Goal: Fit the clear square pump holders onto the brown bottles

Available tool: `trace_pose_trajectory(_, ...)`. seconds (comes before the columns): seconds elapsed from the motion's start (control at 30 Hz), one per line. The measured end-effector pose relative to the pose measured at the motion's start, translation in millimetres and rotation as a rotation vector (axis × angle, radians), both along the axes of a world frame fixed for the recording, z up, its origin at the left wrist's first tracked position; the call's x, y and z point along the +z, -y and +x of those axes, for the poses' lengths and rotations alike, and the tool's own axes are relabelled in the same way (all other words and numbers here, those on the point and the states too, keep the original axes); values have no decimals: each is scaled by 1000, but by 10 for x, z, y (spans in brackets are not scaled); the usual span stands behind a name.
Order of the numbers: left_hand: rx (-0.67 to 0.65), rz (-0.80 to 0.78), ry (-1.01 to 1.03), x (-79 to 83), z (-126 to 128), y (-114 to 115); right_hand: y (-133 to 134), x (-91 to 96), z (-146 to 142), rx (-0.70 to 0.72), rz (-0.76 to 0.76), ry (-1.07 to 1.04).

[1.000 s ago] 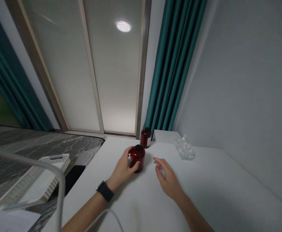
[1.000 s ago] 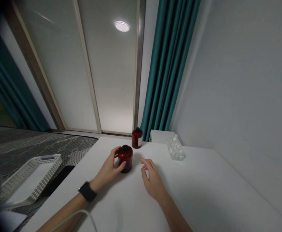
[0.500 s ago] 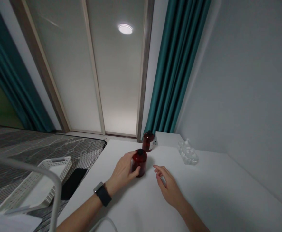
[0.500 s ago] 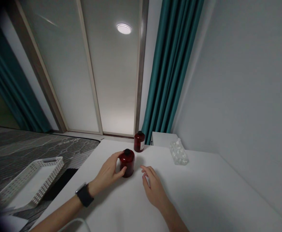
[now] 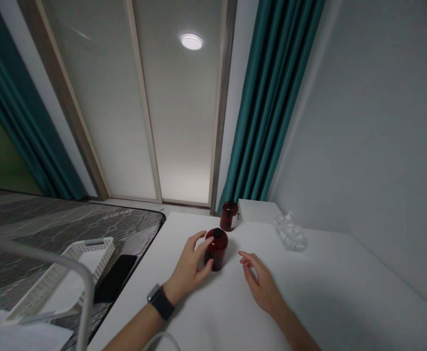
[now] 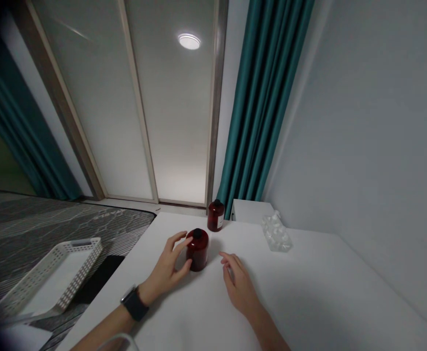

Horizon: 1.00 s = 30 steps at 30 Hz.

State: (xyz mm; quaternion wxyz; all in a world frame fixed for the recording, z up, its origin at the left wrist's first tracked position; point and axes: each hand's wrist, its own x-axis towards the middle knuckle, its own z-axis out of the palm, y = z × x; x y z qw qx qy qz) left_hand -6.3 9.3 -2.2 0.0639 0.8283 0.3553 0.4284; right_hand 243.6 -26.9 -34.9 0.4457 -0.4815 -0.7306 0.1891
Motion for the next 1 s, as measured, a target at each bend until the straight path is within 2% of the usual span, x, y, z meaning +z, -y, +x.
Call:
trace_pose_trajectory(0.13, -7, 121, -54, 14, 15, 7, -17, -18, -1, -17, 32, -14)
trace_pose_trajectory(0.3, -23, 179, -118, 76, -23, -33, 8, -1, -35, -16, 45, -1)
trace_pose_trajectory(0.53, 37, 121, -66, 97, -116, -95, 72, 38, -95, 38, 43, 19)
trace_pose_trajectory(0.83, -33, 84, -79, 60, -128, -57, 108, 45, -163, 71, 16, -11)
trace_pose_trajectory(1.0, -82, -61, 28, 65, -111, -32, 36, 157, -216, 97, -9, -41)
